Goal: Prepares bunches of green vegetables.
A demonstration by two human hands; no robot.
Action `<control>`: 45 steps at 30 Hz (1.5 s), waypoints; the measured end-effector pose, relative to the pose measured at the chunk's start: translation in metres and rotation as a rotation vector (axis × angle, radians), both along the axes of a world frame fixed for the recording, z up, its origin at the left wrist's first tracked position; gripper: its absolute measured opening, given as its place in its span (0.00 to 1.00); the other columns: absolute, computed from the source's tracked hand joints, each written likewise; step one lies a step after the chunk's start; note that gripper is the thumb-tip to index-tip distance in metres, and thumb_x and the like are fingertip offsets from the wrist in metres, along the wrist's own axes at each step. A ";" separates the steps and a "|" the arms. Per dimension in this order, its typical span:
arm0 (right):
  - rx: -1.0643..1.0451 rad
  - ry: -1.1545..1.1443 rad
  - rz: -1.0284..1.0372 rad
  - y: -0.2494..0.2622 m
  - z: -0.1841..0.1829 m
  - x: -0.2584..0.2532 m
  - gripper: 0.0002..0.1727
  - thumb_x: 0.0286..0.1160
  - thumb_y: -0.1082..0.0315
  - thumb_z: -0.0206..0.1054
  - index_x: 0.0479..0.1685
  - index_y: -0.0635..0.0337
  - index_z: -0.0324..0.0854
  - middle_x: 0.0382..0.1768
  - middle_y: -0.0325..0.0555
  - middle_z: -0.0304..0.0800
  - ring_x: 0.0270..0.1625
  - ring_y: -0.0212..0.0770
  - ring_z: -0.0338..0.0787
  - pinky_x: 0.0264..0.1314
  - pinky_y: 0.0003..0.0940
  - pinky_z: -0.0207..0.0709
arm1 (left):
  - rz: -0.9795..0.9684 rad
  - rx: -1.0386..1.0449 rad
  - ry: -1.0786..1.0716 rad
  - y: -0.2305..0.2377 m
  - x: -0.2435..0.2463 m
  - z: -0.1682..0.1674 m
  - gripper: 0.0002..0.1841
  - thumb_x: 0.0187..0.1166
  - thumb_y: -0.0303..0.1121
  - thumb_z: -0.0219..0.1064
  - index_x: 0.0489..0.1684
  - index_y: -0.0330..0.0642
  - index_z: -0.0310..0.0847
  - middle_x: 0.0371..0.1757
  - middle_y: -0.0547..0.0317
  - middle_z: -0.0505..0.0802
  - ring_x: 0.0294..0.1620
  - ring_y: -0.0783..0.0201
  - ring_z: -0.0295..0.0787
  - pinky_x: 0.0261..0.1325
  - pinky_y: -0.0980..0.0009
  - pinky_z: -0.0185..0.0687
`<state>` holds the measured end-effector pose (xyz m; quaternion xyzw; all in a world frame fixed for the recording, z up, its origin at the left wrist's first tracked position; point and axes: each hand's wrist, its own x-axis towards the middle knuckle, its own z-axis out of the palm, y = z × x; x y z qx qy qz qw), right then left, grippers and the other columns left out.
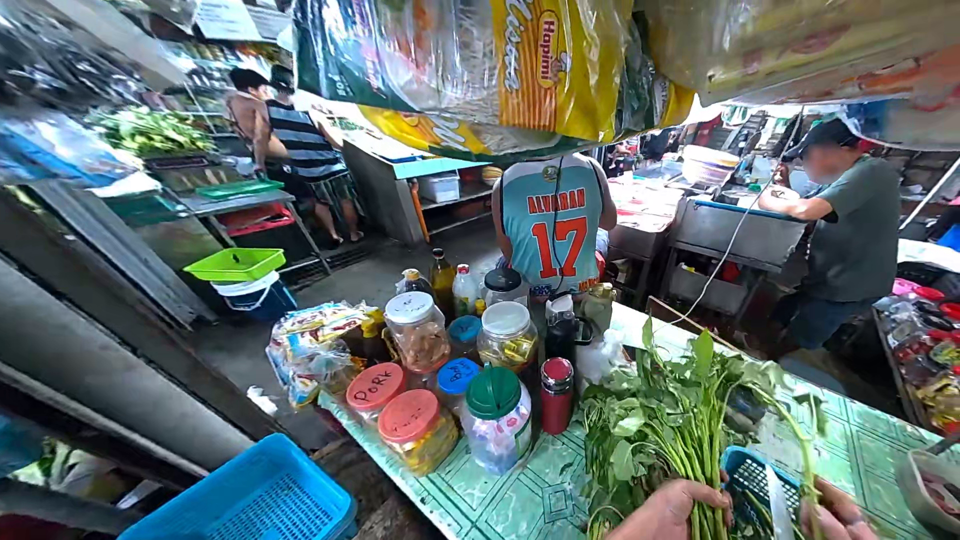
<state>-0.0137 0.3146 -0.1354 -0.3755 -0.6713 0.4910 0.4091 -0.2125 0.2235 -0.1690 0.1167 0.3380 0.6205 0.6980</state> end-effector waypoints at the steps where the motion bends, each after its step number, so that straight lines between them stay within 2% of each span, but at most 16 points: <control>1: 0.051 -0.077 0.044 -0.009 0.003 -0.007 0.28 0.83 0.67 0.54 0.80 0.75 0.65 0.47 0.48 0.85 0.41 0.28 0.84 0.48 0.28 0.82 | -0.008 -0.032 0.010 0.000 0.002 -0.003 0.14 0.76 0.23 0.67 0.58 0.43 0.82 0.34 0.57 0.91 0.32 0.64 0.89 0.42 0.67 0.88; 3: 0.185 -0.235 0.120 -0.025 -0.003 -0.022 0.28 0.86 0.68 0.54 0.82 0.75 0.68 0.55 0.63 0.89 0.50 0.40 0.89 0.59 0.40 0.83 | -0.024 -0.060 0.045 0.001 0.007 -0.009 0.11 0.80 0.31 0.68 0.58 0.43 0.83 0.37 0.57 0.92 0.37 0.63 0.90 0.47 0.65 0.88; 7: 0.359 -0.372 0.182 -0.042 -0.027 -0.036 0.22 0.86 0.71 0.57 0.75 0.74 0.78 0.68 0.64 0.87 0.71 0.52 0.88 0.80 0.48 0.76 | -0.003 -0.132 0.073 -0.006 0.009 -0.005 0.11 0.80 0.33 0.68 0.53 0.38 0.84 0.42 0.52 0.94 0.45 0.58 0.93 0.55 0.57 0.89; 10: 0.408 -0.397 0.177 -0.042 -0.034 -0.035 0.16 0.82 0.70 0.64 0.63 0.68 0.86 0.55 0.56 0.94 0.58 0.48 0.94 0.67 0.48 0.86 | 0.036 -0.090 0.075 -0.015 -0.001 -0.006 0.11 0.80 0.34 0.65 0.52 0.40 0.87 0.45 0.51 0.95 0.48 0.57 0.92 0.56 0.54 0.88; 13: 0.362 -0.396 0.130 -0.047 -0.039 -0.034 0.12 0.81 0.65 0.65 0.54 0.61 0.88 0.44 0.45 0.95 0.47 0.38 0.95 0.56 0.43 0.90 | 0.057 0.077 0.051 -0.019 -0.004 -0.005 0.18 0.85 0.32 0.55 0.66 0.40 0.83 0.55 0.50 0.95 0.55 0.57 0.93 0.60 0.57 0.88; 16: 0.298 -0.409 0.099 -0.048 -0.035 -0.038 0.13 0.83 0.61 0.63 0.51 0.60 0.87 0.41 0.45 0.94 0.44 0.38 0.94 0.53 0.43 0.89 | 0.080 0.179 -0.109 -0.009 -0.005 -0.009 0.24 0.79 0.27 0.54 0.76 0.37 0.73 0.55 0.45 0.94 0.54 0.54 0.93 0.61 0.57 0.88; 19: 0.272 -0.537 0.161 -0.053 -0.026 -0.032 0.19 0.89 0.59 0.57 0.60 0.62 0.88 0.49 0.53 0.96 0.54 0.50 0.95 0.64 0.55 0.85 | 0.090 0.189 -0.182 -0.007 -0.009 -0.005 0.27 0.76 0.26 0.56 0.79 0.39 0.68 0.50 0.46 0.94 0.50 0.52 0.94 0.58 0.55 0.90; 22: 0.287 -0.722 0.223 -0.058 -0.019 -0.022 0.22 0.89 0.55 0.51 0.54 0.60 0.88 0.39 0.54 0.94 0.48 0.56 0.95 0.57 0.62 0.83 | 0.114 0.200 -0.197 -0.001 -0.019 -0.008 0.29 0.74 0.28 0.59 0.80 0.42 0.67 0.47 0.46 0.93 0.48 0.49 0.94 0.57 0.48 0.90; 25: 0.272 -0.849 0.236 -0.067 -0.012 -0.014 0.24 0.90 0.49 0.51 0.53 0.58 0.87 0.37 0.54 0.94 0.45 0.58 0.95 0.50 0.64 0.84 | 0.155 0.148 -0.163 0.006 -0.028 -0.009 0.25 0.78 0.28 0.54 0.78 0.42 0.68 0.46 0.45 0.92 0.41 0.52 0.93 0.46 0.55 0.91; 31: 0.684 -0.788 -0.059 -0.093 -0.025 -0.014 0.18 0.84 0.55 0.57 0.32 0.54 0.86 0.16 0.43 0.85 0.20 0.47 0.91 0.20 0.50 0.83 | 0.184 0.066 -0.004 0.029 -0.033 0.011 0.19 0.85 0.27 0.47 0.73 0.38 0.69 0.39 0.50 0.89 0.29 0.59 0.89 0.35 0.64 0.90; 35: 0.643 -0.754 -0.102 -0.103 -0.002 0.012 0.20 0.85 0.53 0.56 0.32 0.53 0.86 0.14 0.41 0.82 0.18 0.45 0.88 0.18 0.48 0.80 | 0.299 0.042 0.105 0.050 -0.053 0.035 0.16 0.87 0.27 0.48 0.68 0.34 0.72 0.36 0.49 0.89 0.28 0.58 0.88 0.35 0.63 0.89; 38: 0.434 -0.768 -0.108 -0.087 0.016 0.037 0.20 0.87 0.53 0.56 0.41 0.56 0.89 0.20 0.48 0.88 0.24 0.53 0.92 0.26 0.58 0.83 | 0.380 0.028 0.150 0.058 -0.073 0.058 0.15 0.88 0.27 0.49 0.65 0.33 0.74 0.34 0.48 0.89 0.28 0.58 0.88 0.36 0.62 0.90; 41: 0.099 -0.907 -0.075 -0.034 -0.007 0.051 0.26 0.88 0.52 0.58 0.79 0.55 0.76 0.49 0.56 0.94 0.53 0.61 0.93 0.60 0.65 0.82 | 0.328 0.040 0.138 0.054 -0.080 0.070 0.14 0.89 0.28 0.47 0.61 0.33 0.75 0.33 0.48 0.88 0.28 0.57 0.89 0.37 0.60 0.91; 43: -0.038 -0.962 -0.036 -0.004 -0.034 0.047 0.38 0.81 0.53 0.68 0.90 0.56 0.63 0.80 0.59 0.75 0.82 0.63 0.73 0.85 0.64 0.63 | 0.221 0.087 0.145 0.045 -0.081 0.067 0.16 0.91 0.29 0.43 0.60 0.33 0.75 0.34 0.50 0.88 0.30 0.58 0.89 0.41 0.59 0.91; 44: -0.047 -0.941 -0.033 0.003 -0.044 0.039 0.39 0.78 0.54 0.71 0.89 0.57 0.65 0.85 0.61 0.68 0.86 0.64 0.67 0.87 0.64 0.60 | 0.168 0.118 0.143 0.039 -0.081 0.065 0.18 0.90 0.29 0.42 0.62 0.31 0.76 0.34 0.50 0.89 0.31 0.58 0.89 0.42 0.59 0.92; 45: -0.055 -0.890 -0.030 0.005 -0.053 0.027 0.37 0.78 0.56 0.71 0.87 0.58 0.69 0.83 0.61 0.71 0.84 0.63 0.70 0.85 0.62 0.64 | 0.121 0.150 0.128 0.034 -0.081 0.063 0.18 0.89 0.29 0.43 0.64 0.30 0.76 0.34 0.50 0.90 0.31 0.59 0.90 0.43 0.61 0.92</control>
